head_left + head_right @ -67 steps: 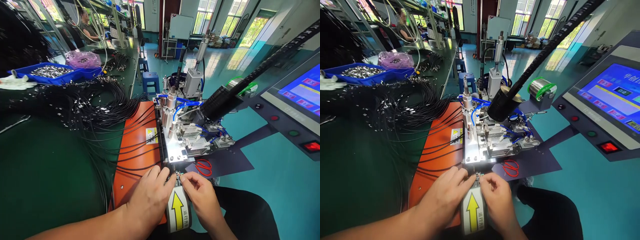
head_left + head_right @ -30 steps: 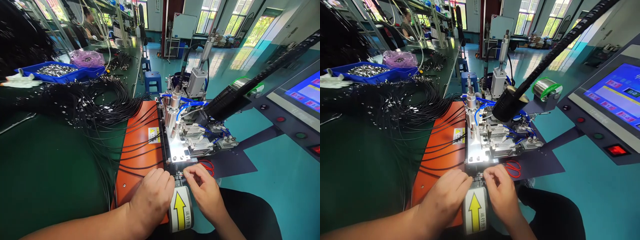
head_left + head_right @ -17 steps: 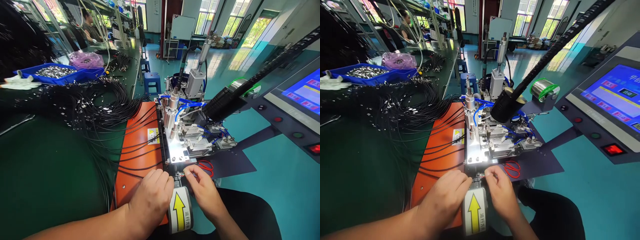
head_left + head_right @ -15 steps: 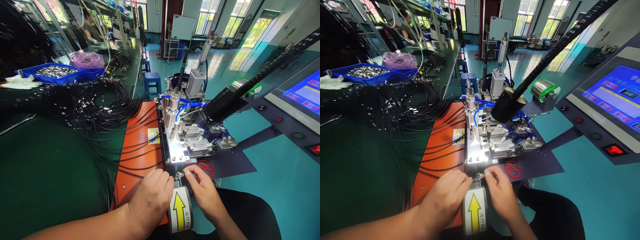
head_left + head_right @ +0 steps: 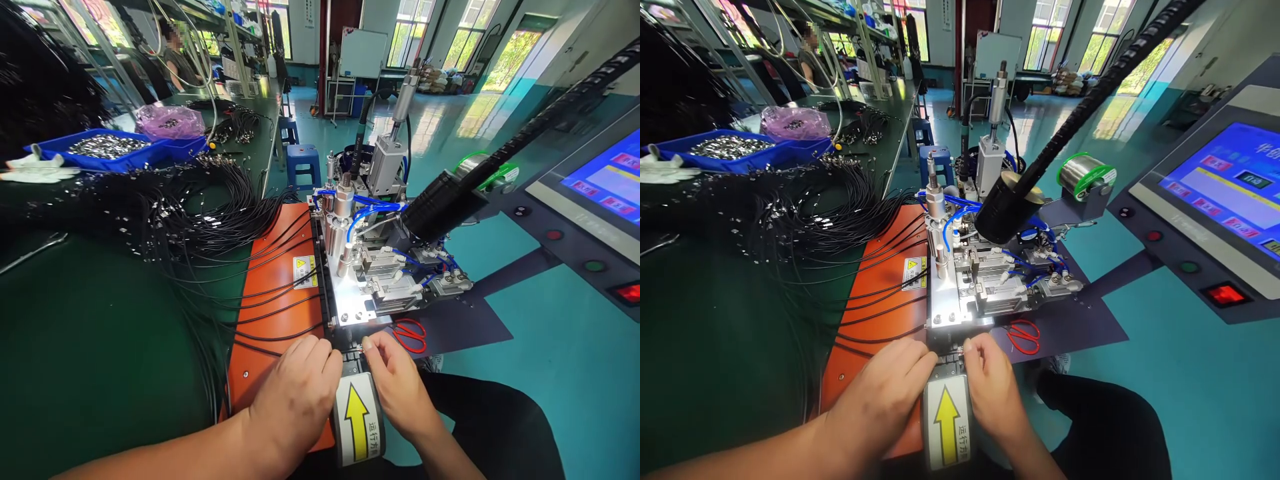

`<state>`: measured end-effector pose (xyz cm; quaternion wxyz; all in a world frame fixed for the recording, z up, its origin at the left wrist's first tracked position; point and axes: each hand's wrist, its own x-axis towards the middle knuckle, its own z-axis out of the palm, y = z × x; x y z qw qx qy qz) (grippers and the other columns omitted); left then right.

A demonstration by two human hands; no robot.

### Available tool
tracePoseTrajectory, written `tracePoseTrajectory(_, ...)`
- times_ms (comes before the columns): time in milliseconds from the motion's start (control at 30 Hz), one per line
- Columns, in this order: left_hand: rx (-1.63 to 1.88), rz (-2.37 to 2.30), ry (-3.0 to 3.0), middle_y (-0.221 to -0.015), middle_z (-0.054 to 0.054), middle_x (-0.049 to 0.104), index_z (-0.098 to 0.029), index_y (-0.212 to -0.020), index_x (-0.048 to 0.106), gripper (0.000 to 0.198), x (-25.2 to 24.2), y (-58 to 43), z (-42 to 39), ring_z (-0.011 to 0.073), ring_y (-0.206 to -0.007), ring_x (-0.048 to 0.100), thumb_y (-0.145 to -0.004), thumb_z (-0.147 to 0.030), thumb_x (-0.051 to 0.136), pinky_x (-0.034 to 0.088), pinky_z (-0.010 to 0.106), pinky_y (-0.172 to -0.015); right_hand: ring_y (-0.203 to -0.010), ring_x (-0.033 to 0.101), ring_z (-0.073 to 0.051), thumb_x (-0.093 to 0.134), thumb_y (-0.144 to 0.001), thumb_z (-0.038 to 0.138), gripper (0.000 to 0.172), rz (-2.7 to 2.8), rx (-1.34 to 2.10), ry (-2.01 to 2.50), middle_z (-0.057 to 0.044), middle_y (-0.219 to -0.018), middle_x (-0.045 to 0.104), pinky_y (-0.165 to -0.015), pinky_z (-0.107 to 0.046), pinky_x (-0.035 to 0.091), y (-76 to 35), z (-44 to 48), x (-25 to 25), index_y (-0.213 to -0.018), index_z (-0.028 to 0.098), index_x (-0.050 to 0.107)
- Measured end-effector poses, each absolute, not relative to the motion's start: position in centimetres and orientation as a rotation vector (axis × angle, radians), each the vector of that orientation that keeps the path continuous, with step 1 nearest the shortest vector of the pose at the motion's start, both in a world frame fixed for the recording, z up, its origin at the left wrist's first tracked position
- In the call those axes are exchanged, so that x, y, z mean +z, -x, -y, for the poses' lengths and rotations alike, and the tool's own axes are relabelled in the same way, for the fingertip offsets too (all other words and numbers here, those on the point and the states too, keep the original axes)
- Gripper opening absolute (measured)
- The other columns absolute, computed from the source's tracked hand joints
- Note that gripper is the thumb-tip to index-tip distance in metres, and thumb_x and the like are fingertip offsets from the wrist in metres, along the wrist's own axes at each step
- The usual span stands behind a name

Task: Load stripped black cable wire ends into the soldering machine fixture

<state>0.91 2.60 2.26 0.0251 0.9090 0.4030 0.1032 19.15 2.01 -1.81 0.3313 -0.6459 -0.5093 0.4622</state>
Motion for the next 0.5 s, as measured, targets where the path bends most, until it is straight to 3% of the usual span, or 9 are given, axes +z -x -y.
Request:
tracePoseTrajectory(300,0.234,-1.343,-2.792,-0.08,0.007,0.058,-0.017,-0.08,0.06,0.023,3.0,-0.9,-3.0,0.0235,-0.072,0.053,-0.084,0.0,0.045,0.047,0.036,-0.063,-0.067,0.053,-0.017,0.048,-0.095,0.049,0.035,1.227,1.228,1.708,0.001,-0.072,0.057,-0.059,-0.025,0.042,-19.4,-1.9,-1.5,-0.076,0.021,0.057)
tracePoseTrajectory(400,0.056,-1.331,-2.752,-0.082,0.007,0.061,-0.018,-0.086,0.063,0.019,3.4,-0.6,-3.2,0.0256,-0.074,0.058,-0.081,-0.003,0.051,0.049,0.037,-0.062,-0.064,0.055,-0.017,0.049,-0.095,0.048,0.029,1.204,1.072,1.758,0.0,-0.071,0.058,-0.057,-0.026,0.043,-19.4,0.0,-1.0,-0.083,0.023,0.059)
tracePoseTrajectory(500,-0.166,-1.262,-2.676,-0.083,0.005,0.066,-0.019,-0.097,0.064,0.022,4.3,-0.4,-3.5,0.026,-0.073,0.064,-0.081,-0.007,0.056,0.051,0.035,-0.061,-0.058,0.053,-0.016,0.054,-0.092,0.034,0.023,1.43,0.882,1.552,0.0,-0.066,0.054,-0.054,-0.026,0.04,-18.4,3.0,-1.1,-0.071,0.024,0.055)
